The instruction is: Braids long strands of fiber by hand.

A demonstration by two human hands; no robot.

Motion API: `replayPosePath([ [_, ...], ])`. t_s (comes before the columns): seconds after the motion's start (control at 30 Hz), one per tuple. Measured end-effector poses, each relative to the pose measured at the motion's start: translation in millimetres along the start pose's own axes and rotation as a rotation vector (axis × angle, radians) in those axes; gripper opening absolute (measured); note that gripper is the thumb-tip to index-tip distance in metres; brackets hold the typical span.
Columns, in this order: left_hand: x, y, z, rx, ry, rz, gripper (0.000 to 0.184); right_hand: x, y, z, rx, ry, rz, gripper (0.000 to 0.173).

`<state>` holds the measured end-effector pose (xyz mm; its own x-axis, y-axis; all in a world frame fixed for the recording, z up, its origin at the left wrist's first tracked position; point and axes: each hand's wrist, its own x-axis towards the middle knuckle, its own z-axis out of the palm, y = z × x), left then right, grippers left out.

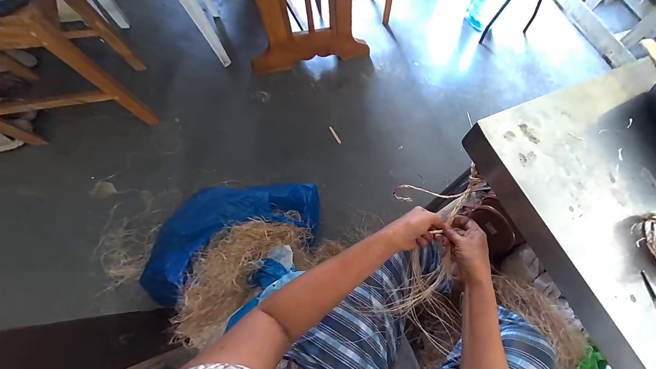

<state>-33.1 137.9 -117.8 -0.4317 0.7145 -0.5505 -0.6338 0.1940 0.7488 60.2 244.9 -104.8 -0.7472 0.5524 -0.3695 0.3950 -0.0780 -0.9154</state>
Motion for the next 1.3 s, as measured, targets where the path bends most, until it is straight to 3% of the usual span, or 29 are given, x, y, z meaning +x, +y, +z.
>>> replayPosePath([
  [0.1, -6.3, -4.5, -2.4, 0.047, -0.041, 0.117, 0.014, -2.1, -0.6, -0.1, 0.071, 0.033, 0.036, 0.036],
  [0.3, -2.3, -17.2, -5.7, 0.090, -0.012, 0.220, 0.010, -5.7, 6.3, 4.8, 0.335, 0.068, 0.115, 0.007],
  [0.47, -2.4, -17.8, -5.0, 0.077, -0.014, 0.219, 0.010, -8.3, 1.2, -8.4, 0.341, -0.065, 0.131, 0.020],
  [0.83, -0.6, -16.4, -0.1, 0.137, -0.024, 0.232, 0.012, -7.2, -11.9, -15.6, -0.183, -0.027, 0.067, 0.036],
  [0.97, -2.6, -15.0, 1.8, 0.178, 0.010, 0.236, 0.013, -13.7, -18.3, -22.2, -0.503, 0.015, 0.025, 0.014],
  [1.03, -5.2, -14.6, 0.6, 0.231, 0.021, 0.269, 0.013, -19.6, -25.6, -25.9, -0.638, 0.033, 0.032, 0.015],
  [1.3, -14.1, -14.0, 13.4, 0.422, 0.083, 0.409, 0.010, -64.6, -45.0, 0.9, -0.729, 0.163, -0.055, 0.020],
])
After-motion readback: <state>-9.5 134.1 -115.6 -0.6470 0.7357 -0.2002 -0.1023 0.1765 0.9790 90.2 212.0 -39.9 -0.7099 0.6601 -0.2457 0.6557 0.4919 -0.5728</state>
